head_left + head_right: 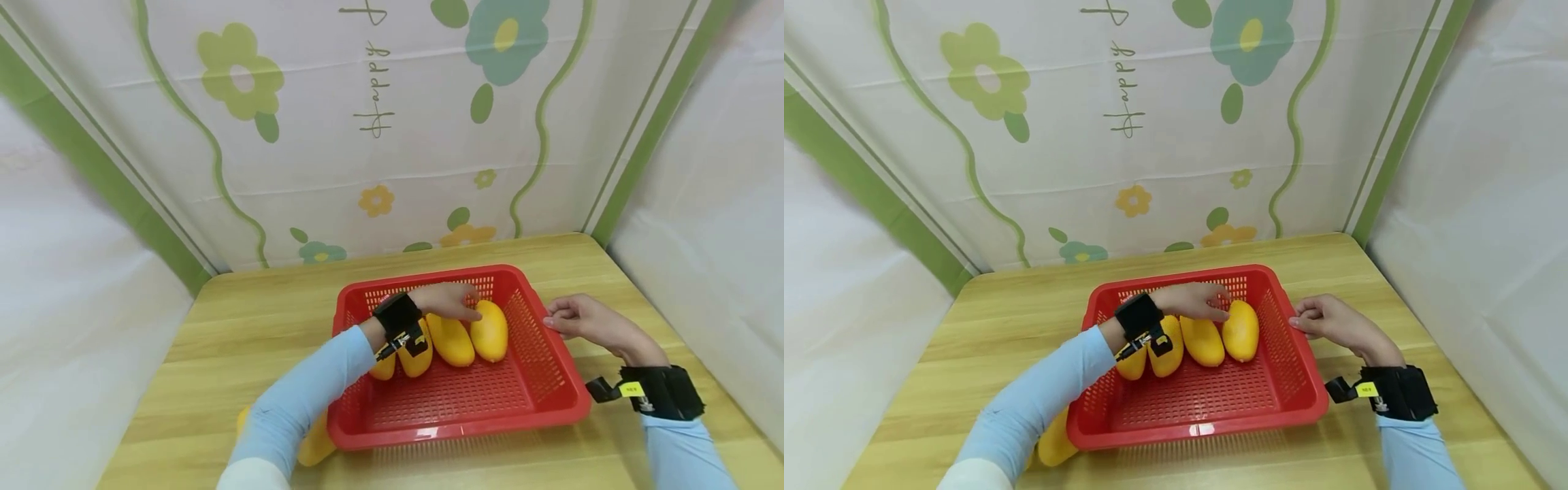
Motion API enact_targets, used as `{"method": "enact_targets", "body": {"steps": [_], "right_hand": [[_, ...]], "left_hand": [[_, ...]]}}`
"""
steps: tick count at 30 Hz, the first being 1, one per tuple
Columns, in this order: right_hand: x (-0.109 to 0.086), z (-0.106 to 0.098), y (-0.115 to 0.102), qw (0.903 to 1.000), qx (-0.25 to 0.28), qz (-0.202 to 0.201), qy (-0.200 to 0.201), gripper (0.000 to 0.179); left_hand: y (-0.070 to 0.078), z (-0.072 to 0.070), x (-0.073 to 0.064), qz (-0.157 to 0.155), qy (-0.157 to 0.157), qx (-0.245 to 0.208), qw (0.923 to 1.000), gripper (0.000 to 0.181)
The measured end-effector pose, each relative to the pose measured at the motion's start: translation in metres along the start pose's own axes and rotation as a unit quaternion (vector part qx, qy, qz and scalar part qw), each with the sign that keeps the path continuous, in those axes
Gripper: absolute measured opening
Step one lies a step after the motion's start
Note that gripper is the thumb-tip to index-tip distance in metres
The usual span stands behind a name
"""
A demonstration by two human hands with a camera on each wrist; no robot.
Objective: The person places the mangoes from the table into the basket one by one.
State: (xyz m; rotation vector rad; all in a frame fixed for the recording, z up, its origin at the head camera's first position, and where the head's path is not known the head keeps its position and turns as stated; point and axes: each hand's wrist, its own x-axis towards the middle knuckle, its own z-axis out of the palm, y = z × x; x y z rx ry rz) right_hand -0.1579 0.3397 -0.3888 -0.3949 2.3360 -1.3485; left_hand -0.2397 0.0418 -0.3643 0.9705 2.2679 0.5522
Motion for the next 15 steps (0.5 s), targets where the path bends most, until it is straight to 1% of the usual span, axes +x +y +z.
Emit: {"method": "enact_targets", "body": {"steps": [3,8,12,15], "right_hand": [[0.000,-0.001,0.000,1.0000,-0.005,-0.006,-0.001,0.030],[0.000,0.000,0.000,0.9999,-0.008,-0.013,-0.003,0.028],[0.000,0.001,0.001,0.9998,-0.011,-0.018,-0.006,0.028],[0.000,0.001,0.001,0.9998,-0.012,-0.017,-0.005,0.029]], "left_hand": [[-0.003,-0.008,-0.019,0.005,0.003,-0.031,0.9995,0.055],[-0.011,-0.019,-0.049,0.009,0.018,-0.058,0.9981,0.056],[-0.017,-0.022,-0.065,0.008,0.040,-0.082,0.9958,0.055],[-0.020,-0.023,-0.075,0.016,0.061,-0.091,0.9939,0.051]]}}
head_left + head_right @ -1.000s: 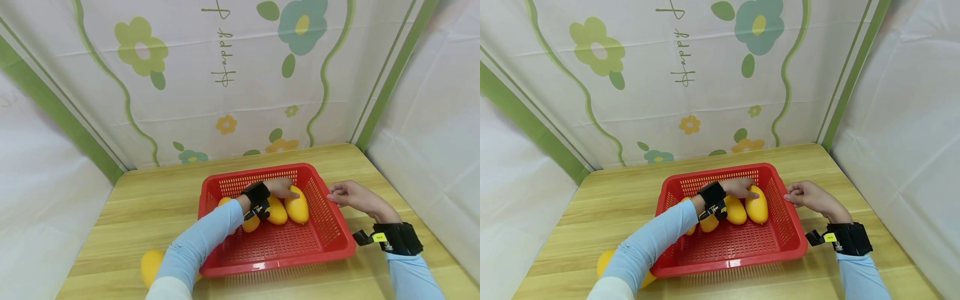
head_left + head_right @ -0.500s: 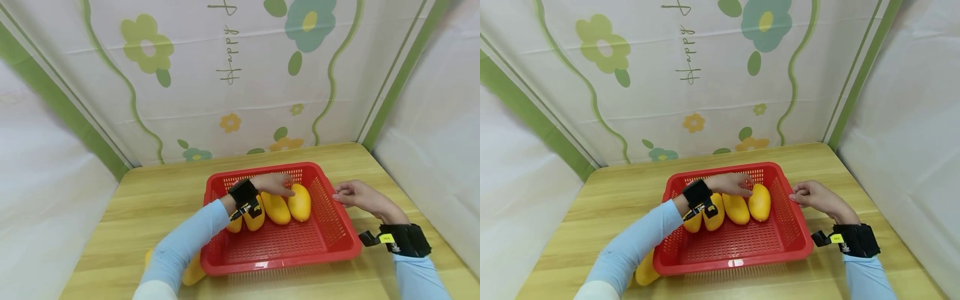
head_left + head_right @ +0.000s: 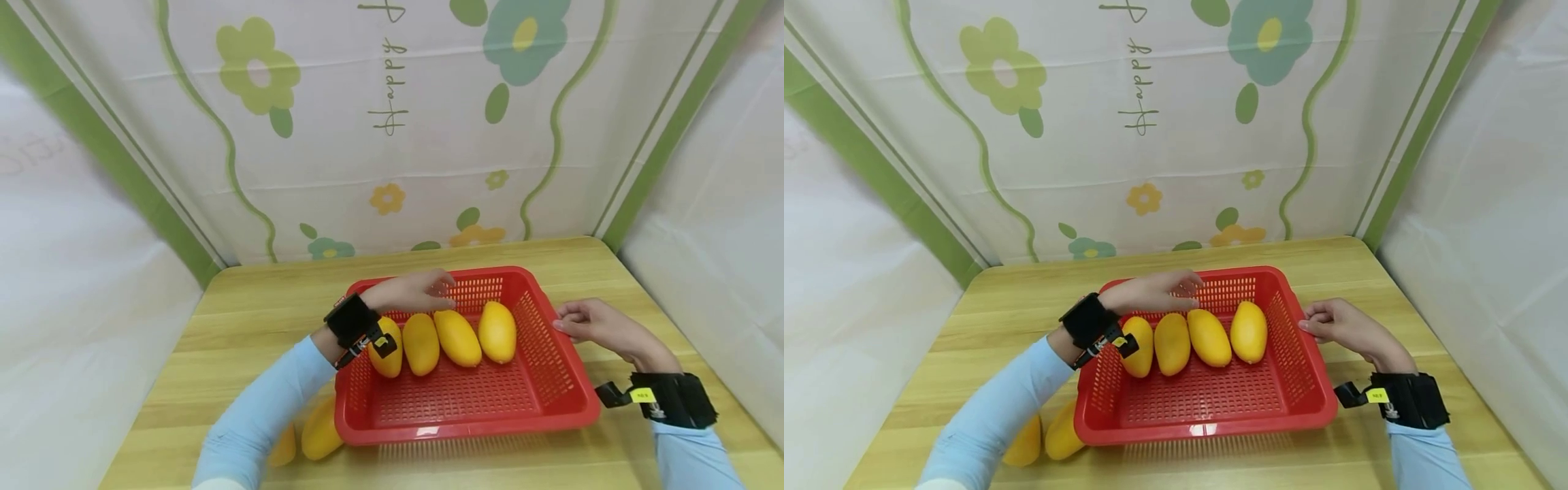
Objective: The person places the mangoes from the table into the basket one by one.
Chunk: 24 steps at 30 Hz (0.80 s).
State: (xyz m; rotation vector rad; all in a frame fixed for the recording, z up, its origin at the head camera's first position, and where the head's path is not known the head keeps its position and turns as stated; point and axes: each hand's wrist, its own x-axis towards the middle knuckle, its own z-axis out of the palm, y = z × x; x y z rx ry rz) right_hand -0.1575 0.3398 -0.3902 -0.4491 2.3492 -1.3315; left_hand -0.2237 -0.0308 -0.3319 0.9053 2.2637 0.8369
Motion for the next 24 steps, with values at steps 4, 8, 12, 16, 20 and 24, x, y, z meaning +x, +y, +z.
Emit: {"method": "enact_targets", "body": {"steps": [4,8,12,16,20,24], "right_hand": [[0.000,0.000,0.001,1.0000,0.002,0.000,0.000,0.028],[0.000,0.000,0.001,1.0000,0.004,-0.007,-0.004,0.028],[0.000,0.000,0.000,0.9999,0.003,-0.012,-0.004,0.028],[0.000,0.000,-0.001,1.0000,0.002,-0.007,-0.003,0.028],[0.000,0.000,-0.002,1.0000,0.004,-0.002,-0.003,0.029],[0.000,0.000,-0.001,1.0000,0.005,0.002,-0.005,0.029]], "left_hand": [[-0.001,-0.001,-0.012,0.015,0.027,0.002,0.9995,0.048],[-0.004,0.000,-0.023,0.014,0.052,-0.011,0.9985,0.047],[-0.008,0.001,-0.034,0.016,0.074,-0.017,0.9970,0.046],[-0.011,0.002,-0.046,0.017,0.092,-0.011,0.9956,0.048],[-0.016,0.004,-0.057,0.011,0.109,-0.015,0.9939,0.053],[-0.021,0.005,-0.066,0.008,0.124,-0.022,0.9920,0.053]]}}
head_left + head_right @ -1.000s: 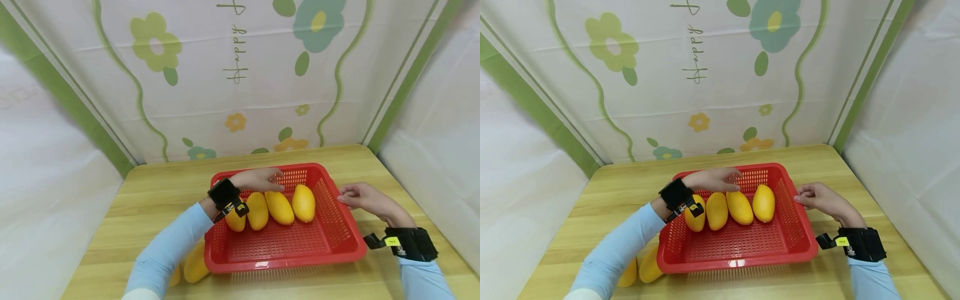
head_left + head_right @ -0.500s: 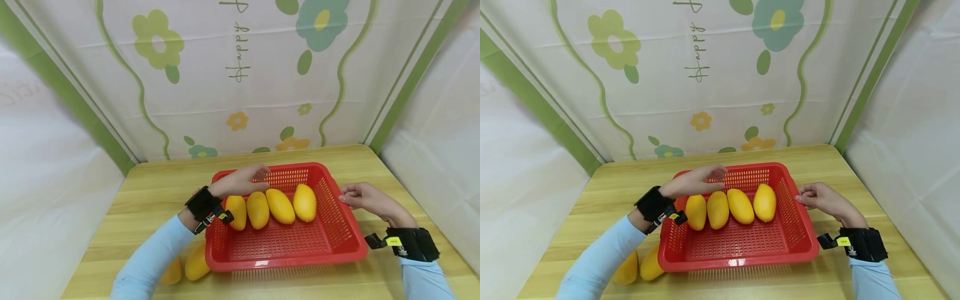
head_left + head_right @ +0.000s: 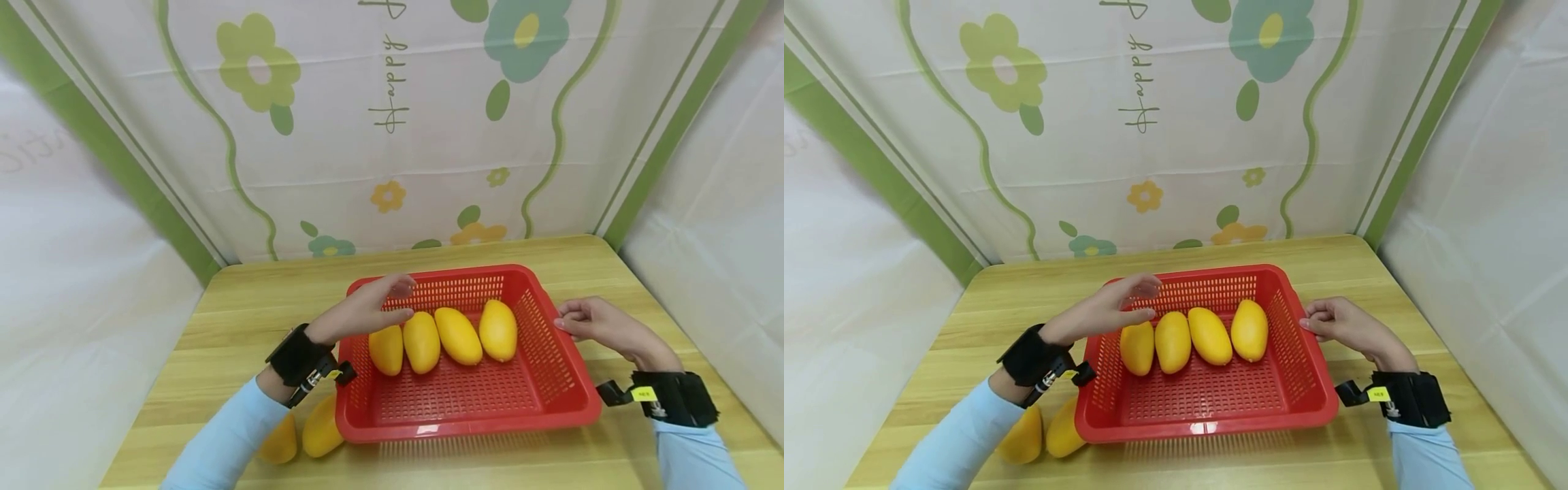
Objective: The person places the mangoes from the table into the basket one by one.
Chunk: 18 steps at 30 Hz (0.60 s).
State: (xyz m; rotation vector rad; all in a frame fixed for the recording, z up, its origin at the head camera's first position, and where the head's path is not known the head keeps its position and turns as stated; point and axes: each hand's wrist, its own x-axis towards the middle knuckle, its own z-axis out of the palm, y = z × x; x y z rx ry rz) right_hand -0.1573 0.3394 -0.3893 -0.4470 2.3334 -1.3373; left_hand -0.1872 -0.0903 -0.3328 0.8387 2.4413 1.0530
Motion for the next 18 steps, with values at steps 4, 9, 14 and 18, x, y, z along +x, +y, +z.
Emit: {"method": "enact_targets", "body": {"steps": [4,9,14,18], "right_hand": [[0.000,0.000,0.000,1.0000,0.002,0.001,-0.003,0.029],[-0.001,-0.001,-0.002,1.0000,0.002,0.009,0.001,0.030],[-0.002,0.000,-0.001,1.0000,0.006,0.003,-0.001,0.029],[-0.002,0.000,-0.001,1.0000,0.006,-0.005,-0.006,0.029]], "left_hand": [[-0.003,-0.002,-0.012,0.004,0.010,0.005,0.9999,0.052],[-0.008,-0.005,-0.027,0.000,0.022,-0.001,0.9998,0.054],[-0.016,-0.007,-0.042,-0.011,0.037,-0.014,0.9991,0.055],[-0.023,-0.008,-0.055,-0.026,0.049,-0.022,0.9982,0.054]]}}
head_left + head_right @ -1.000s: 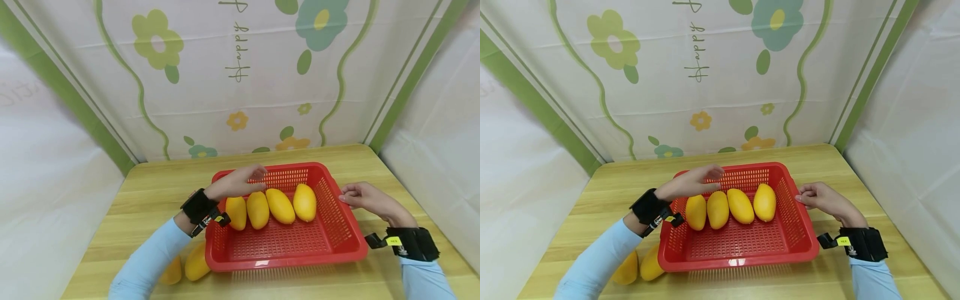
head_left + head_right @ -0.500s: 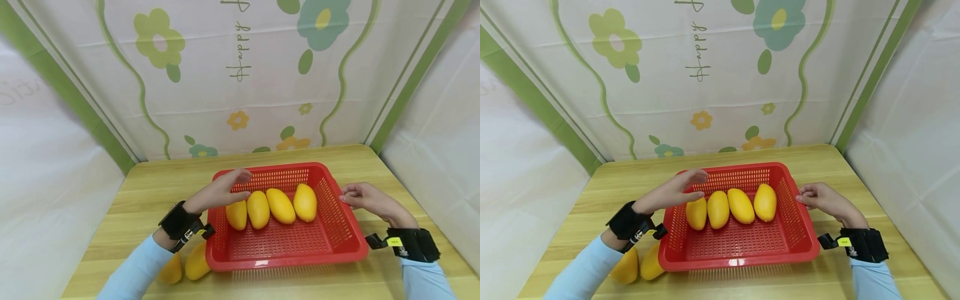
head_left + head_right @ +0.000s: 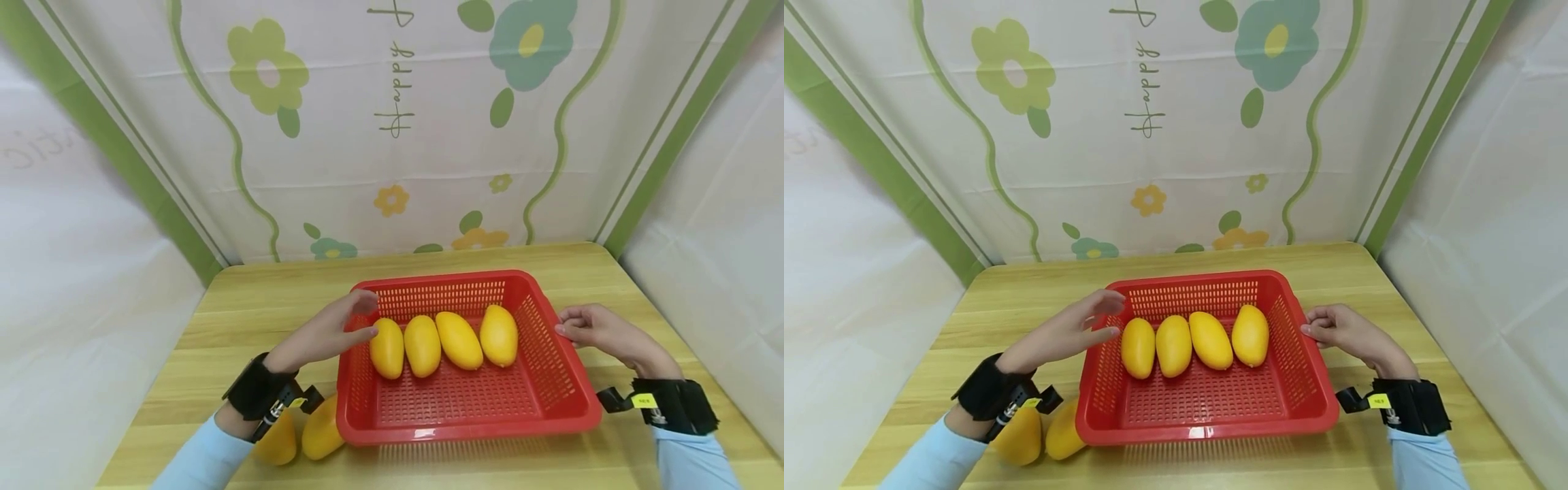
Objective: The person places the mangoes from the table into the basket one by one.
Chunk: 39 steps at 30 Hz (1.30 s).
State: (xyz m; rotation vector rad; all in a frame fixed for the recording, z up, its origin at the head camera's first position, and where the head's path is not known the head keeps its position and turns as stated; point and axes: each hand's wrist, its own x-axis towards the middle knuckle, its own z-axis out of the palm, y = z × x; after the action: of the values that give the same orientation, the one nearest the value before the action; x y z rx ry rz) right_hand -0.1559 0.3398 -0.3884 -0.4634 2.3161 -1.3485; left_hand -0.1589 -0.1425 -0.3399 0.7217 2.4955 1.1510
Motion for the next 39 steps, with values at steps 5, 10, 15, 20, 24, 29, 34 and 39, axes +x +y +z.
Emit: {"method": "enact_targets", "body": {"steps": [5,10,15,20,24,29,34,39], "right_hand": [[0.000,0.000,0.002,1.0000,0.001,-0.006,-0.003,0.029],[0.001,-0.001,0.002,0.9999,0.001,-0.007,-0.008,0.029],[0.002,0.000,0.001,0.9999,0.004,-0.003,-0.009,0.029],[0.001,0.001,0.003,0.9999,0.007,-0.001,-0.009,0.028],[0.002,0.001,0.003,0.9999,0.009,-0.003,-0.012,0.028],[0.003,0.000,0.002,0.9997,0.013,-0.011,-0.017,0.029],[0.002,0.000,0.002,0.9997,0.010,-0.014,-0.015,0.029],[0.001,0.000,0.002,0.9998,0.010,-0.012,-0.013,0.029]], "left_hand": [[-0.010,0.000,-0.016,-0.032,0.011,-0.008,0.9994,0.053],[-0.023,-0.001,-0.035,-0.063,0.022,-0.012,0.9977,0.056],[-0.034,-0.003,-0.052,-0.090,0.032,-0.010,0.9954,0.058],[-0.046,-0.007,-0.066,-0.115,0.036,0.002,0.9927,0.062],[-0.055,-0.006,-0.078,-0.140,0.035,-0.004,0.9896,0.063],[-0.069,-0.003,-0.092,-0.162,0.033,-0.003,0.9862,0.067],[-0.081,0.001,-0.103,-0.188,0.026,-0.021,0.9817,0.073],[-0.091,0.005,-0.110,-0.212,0.018,-0.040,0.9763,0.076]]}}
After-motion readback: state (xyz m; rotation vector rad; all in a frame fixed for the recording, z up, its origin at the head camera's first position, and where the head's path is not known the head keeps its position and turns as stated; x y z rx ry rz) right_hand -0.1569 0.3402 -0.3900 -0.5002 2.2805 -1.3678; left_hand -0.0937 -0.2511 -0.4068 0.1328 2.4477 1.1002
